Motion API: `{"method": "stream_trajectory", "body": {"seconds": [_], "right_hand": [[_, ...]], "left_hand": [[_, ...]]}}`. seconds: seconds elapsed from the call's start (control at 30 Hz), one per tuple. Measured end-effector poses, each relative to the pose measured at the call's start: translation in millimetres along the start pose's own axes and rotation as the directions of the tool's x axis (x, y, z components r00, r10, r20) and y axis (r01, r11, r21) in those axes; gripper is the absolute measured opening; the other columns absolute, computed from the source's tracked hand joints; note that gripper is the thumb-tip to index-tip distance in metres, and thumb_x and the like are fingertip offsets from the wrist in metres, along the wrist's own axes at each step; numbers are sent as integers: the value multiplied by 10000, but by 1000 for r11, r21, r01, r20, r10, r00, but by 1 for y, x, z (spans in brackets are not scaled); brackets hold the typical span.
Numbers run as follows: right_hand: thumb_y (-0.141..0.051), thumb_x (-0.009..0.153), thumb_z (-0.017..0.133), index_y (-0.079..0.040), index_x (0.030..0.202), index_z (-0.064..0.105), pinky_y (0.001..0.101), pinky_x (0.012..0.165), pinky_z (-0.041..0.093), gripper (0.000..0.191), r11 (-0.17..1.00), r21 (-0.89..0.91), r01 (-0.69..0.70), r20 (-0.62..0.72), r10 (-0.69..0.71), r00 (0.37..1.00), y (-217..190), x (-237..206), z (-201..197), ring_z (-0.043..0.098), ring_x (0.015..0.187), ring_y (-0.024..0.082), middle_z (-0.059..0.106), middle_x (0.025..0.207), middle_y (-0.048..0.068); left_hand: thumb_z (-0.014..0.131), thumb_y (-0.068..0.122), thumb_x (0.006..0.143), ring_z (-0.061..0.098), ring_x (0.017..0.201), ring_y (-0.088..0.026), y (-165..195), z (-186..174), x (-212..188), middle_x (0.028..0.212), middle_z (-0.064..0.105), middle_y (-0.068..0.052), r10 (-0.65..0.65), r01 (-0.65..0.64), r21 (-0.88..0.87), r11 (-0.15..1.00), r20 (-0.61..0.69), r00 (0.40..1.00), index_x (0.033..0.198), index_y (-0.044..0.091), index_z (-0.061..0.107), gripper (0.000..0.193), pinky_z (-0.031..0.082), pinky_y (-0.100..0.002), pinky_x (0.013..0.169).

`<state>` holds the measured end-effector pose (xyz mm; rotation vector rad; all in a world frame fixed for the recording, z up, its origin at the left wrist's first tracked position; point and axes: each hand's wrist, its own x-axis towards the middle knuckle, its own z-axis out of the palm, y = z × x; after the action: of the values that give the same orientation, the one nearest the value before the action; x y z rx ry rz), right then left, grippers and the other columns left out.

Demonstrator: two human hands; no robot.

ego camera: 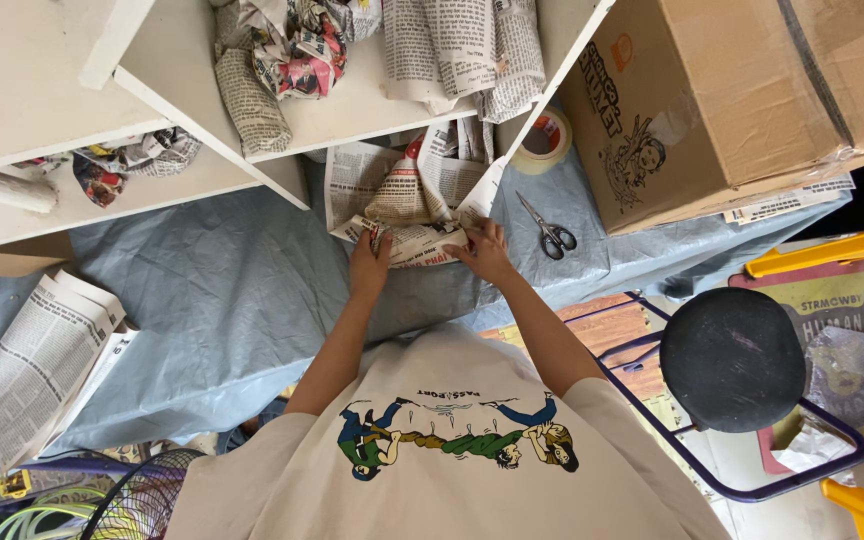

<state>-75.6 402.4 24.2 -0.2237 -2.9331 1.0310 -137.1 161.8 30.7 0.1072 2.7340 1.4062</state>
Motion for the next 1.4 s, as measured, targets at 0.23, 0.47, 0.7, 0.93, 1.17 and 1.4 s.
{"method": "stream_trajectory", "body": {"seconds": [0.23,0.47,0.7,0.93,1.17,1.4], "right_hand": [[-420,920,736,-45,1185,747,409,1015,481,460,927,359,-104,-260,207,943,-6,1,24,553,1162,324,386,1522,207],[-269,1026,646,-43,1305,679,348,1059,455,361,596,803,7,-269,352,897,-14,2,37,565,1278,222,503,1504,209],[-290,910,755,-98,1260,713,422,1108,504,402,953,260,156,-150,-120,981,-6,11,14,633,1225,307,707,1305,127],[-384,554,946,-26,1316,638,513,1003,453,896,949,-27,313,202,-302,932,-3,21,-14,571,1238,375,679,1246,160],[-405,565,994,12,1195,702,514,987,437,810,923,147,357,276,-385,881,2,50,-12,480,1215,461,564,1304,294],[-551,619,891,-104,1296,609,422,1046,486,859,991,117,60,691,-125,712,-11,75,-31,626,1214,358,664,1289,195]], "left_hand": [[634,463,980,675,967,-443,-3,8,0,1046,717,-252,-13,13,7,1000,-27,1000,1151,2,646,492,518,-500,848],[649,449,982,688,869,-416,-8,3,2,964,718,-239,-17,21,-77,997,61,998,1079,-9,629,468,520,-467,755],[621,420,1009,674,790,-391,-2,-1,-3,892,701,-233,-18,24,-67,997,85,996,1030,-18,619,438,507,-476,714],[637,441,996,709,859,-342,1,8,-2,938,736,-204,-166,166,6,986,89,982,1049,4,672,442,542,-434,796],[938,292,782,514,1160,-373,-25,14,-29,1286,487,-292,-14,32,15,999,-662,749,1379,-116,378,914,459,-466,958],[873,317,819,616,1128,-256,-12,15,-25,1254,550,-146,39,-114,-590,799,-138,990,1374,-20,401,803,544,-366,933]]}}
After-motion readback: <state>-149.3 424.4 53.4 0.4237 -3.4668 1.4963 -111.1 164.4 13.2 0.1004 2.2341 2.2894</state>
